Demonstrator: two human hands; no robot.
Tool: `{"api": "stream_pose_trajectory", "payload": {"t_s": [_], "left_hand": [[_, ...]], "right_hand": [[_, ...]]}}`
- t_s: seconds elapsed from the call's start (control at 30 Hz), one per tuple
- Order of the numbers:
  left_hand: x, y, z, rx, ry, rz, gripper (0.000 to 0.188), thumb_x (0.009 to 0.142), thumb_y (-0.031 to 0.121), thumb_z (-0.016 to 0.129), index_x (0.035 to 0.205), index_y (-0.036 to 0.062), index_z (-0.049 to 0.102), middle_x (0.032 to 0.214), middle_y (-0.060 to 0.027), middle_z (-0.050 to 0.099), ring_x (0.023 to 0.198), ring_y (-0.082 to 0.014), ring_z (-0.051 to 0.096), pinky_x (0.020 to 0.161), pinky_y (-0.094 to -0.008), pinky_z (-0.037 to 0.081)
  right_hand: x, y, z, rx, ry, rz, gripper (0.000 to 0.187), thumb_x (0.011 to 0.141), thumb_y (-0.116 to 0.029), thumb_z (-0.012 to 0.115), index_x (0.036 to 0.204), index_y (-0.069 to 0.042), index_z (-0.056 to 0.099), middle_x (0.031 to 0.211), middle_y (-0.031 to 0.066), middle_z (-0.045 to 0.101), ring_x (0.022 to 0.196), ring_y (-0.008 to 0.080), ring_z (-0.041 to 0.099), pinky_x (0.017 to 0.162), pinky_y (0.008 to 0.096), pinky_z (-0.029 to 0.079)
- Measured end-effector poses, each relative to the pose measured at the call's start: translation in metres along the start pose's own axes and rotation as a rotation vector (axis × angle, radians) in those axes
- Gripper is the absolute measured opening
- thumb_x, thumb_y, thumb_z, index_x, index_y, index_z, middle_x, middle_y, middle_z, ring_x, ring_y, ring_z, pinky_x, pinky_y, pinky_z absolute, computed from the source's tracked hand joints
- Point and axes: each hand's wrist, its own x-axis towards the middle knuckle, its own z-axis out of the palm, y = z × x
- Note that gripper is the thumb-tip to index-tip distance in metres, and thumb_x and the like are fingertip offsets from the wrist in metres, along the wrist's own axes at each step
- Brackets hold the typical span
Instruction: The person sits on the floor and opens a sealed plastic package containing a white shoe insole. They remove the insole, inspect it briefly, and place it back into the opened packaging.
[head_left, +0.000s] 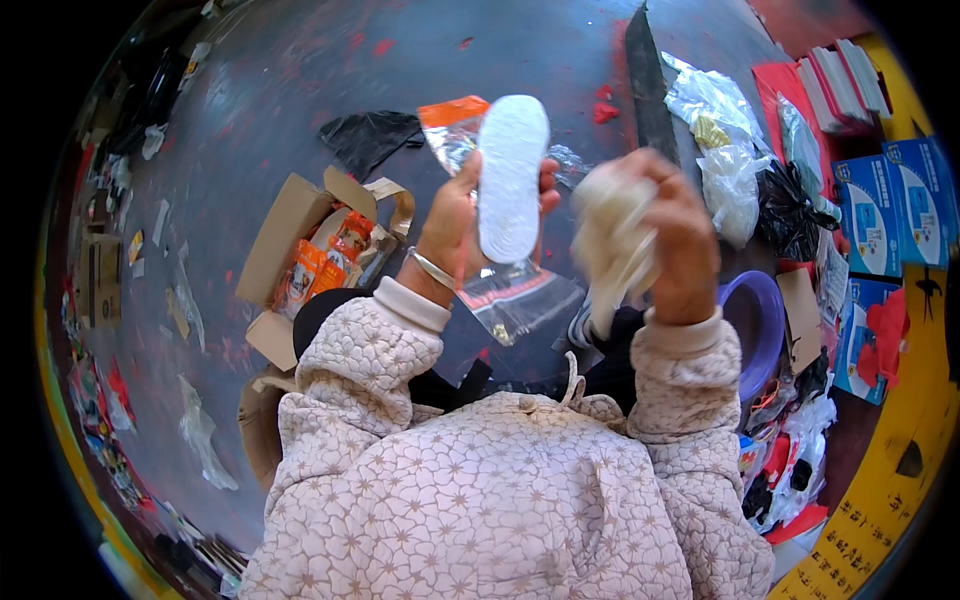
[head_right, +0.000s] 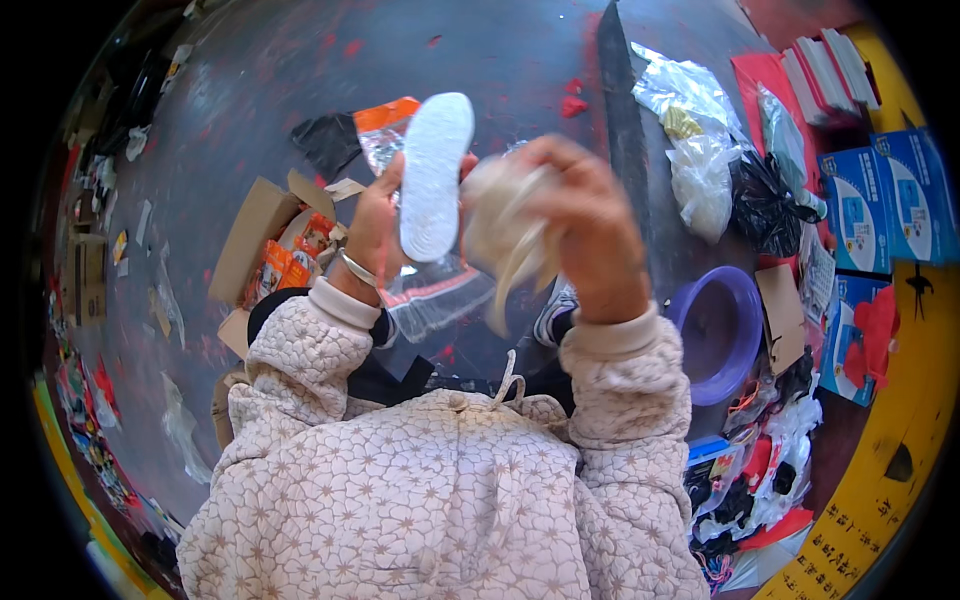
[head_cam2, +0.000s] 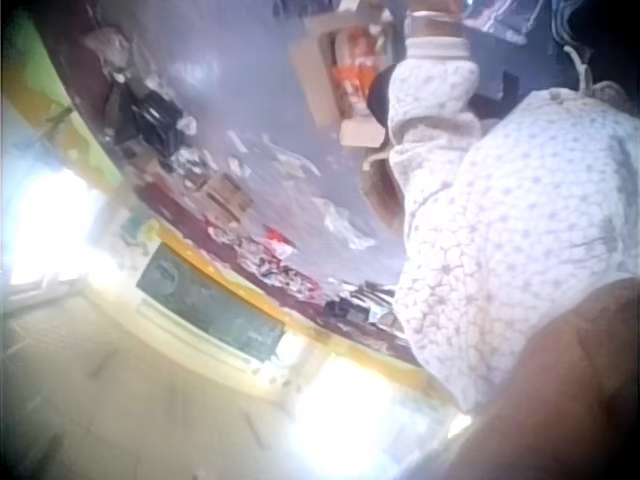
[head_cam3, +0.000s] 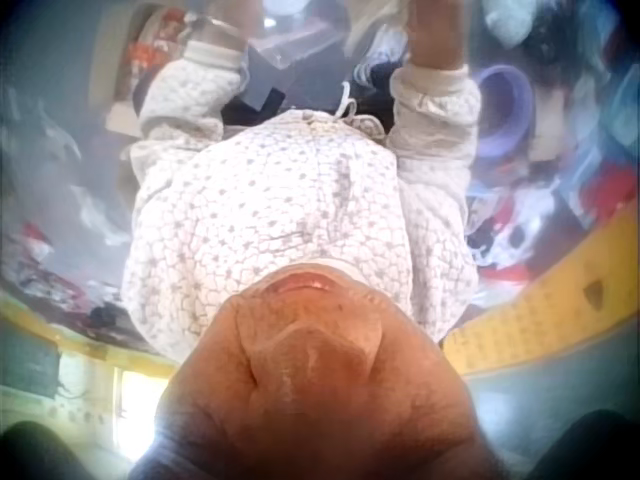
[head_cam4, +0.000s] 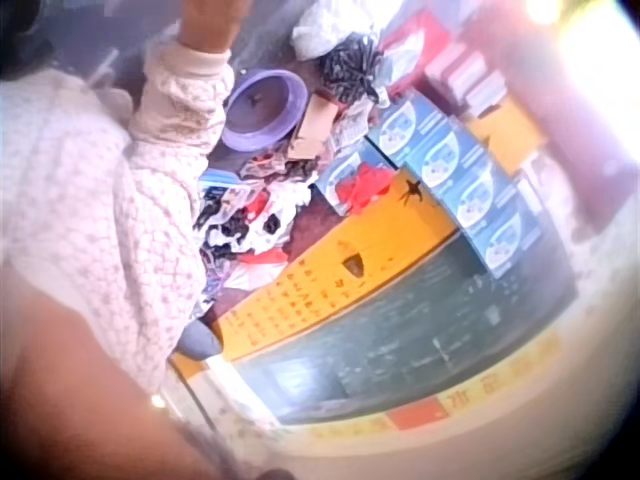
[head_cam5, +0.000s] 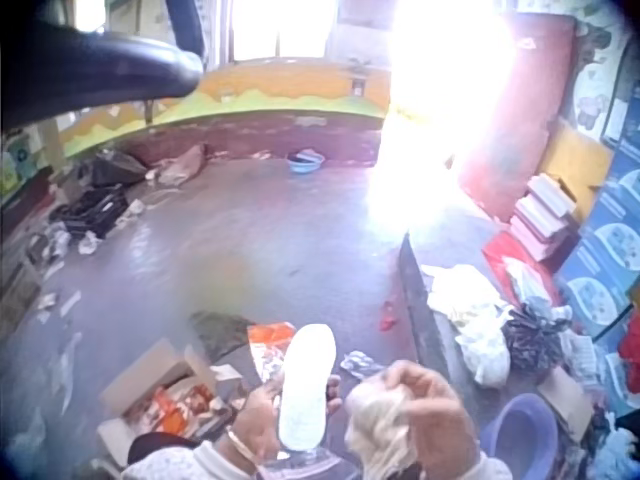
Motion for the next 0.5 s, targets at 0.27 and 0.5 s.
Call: {"api": "stream_pose_trajectory", "payload": {"t_s": [0.27,0.5], "left_hand": [[-0.001,-0.009,0.016,-0.066,0.02,-0.072,0.057,0.095,0.042,0.024,0.132,-0.0013,0.029,0.123,-0.0202,0.046,0.104,-0.0283,0.055,0.084,-0.0376,0.052],[0.004,-0.01,-0.021,-0.072,-0.139,-0.14,0.053,0.096,0.038,0.025,0.13,-0.0016,0.031,0.121,-0.0204,0.048,0.11,-0.0288,0.051,0.09,-0.0413,0.046]], "right_hand": [[0.009,0.004,-0.009,-0.088,0.361,-0.548,0.019,0.085,-0.004,0.057,0.103,-0.003,0.052,0.099,0.0102,0.059,0.094,0.0185,0.058,0.083,0.032,0.048],[0.023,0.054,0.016,-1.277,0.208,-0.369,0.018,0.075,-0.001,0.061,0.09,-0.004,0.052,0.089,0.008,0.058,0.084,0.0139,0.059,0.07,0.0307,0.048]]}}
